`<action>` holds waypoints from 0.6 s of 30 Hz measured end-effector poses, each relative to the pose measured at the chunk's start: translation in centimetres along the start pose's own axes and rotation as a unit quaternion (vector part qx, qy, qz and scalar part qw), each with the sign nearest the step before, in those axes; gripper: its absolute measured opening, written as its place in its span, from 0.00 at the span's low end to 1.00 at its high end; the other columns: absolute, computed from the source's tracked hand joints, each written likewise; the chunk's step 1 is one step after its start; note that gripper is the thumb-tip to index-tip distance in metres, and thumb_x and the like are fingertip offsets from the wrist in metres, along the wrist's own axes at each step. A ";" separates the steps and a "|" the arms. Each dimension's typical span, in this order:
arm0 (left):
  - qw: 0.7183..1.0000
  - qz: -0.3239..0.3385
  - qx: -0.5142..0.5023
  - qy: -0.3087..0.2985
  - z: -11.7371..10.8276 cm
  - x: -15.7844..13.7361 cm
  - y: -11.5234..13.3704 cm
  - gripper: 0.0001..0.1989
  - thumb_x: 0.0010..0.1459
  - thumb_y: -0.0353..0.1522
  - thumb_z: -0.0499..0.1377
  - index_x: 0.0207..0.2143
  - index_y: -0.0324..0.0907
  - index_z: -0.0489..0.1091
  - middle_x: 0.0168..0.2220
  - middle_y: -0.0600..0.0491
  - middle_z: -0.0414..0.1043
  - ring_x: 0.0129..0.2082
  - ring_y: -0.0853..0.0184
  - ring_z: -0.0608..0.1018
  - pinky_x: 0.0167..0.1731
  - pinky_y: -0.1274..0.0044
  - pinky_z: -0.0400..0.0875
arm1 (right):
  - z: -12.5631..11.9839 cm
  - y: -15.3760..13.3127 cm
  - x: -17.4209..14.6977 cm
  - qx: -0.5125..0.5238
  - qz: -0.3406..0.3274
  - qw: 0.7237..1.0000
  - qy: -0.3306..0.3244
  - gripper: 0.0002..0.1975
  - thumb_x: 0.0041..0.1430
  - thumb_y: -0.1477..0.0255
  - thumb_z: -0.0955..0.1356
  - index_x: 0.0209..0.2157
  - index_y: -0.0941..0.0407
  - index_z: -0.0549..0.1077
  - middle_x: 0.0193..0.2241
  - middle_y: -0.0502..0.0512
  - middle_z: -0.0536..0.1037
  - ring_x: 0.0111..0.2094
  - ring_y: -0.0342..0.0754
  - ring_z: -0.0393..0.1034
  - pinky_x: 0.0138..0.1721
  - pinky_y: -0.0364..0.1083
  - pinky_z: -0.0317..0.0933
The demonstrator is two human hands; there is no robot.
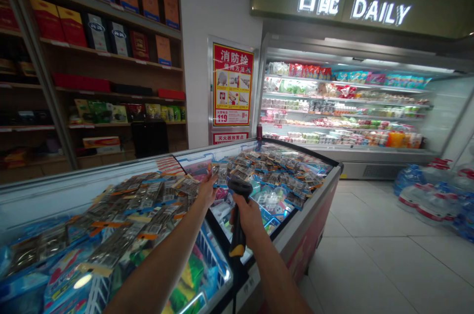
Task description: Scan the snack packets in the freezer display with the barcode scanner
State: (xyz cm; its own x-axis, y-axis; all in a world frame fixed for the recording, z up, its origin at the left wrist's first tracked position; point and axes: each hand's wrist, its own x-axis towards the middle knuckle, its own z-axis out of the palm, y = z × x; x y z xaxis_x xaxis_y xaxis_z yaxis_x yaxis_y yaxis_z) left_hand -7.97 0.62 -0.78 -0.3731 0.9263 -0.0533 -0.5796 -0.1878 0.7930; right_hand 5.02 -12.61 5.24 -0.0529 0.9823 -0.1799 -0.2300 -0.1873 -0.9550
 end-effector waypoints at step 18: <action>0.998 0.049 -0.029 -0.027 -3.9 4.6 4.5 0.17 0.40 0.27 0.58 0.37 0.44 0.66 0.34 0.57 0.69 0.27 0.75 0.70 0.25 0.82 0.62 | 4.0 3.3 1.9 0.009 -0.010 0.999 -0.050 0.16 0.42 0.59 0.64 0.24 0.59 0.65 0.10 0.47 0.66 0.08 0.41 0.58 0.07 0.40 0.52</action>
State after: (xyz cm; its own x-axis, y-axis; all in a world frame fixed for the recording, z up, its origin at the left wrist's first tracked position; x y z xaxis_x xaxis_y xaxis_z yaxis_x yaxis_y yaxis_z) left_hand -15.07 2.75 0.16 -0.3904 0.9189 0.0566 -0.5842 -0.2948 0.7562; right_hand 0.30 -11.38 2.70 -0.1440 0.9802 -0.1360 -0.2486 -0.1689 -0.9538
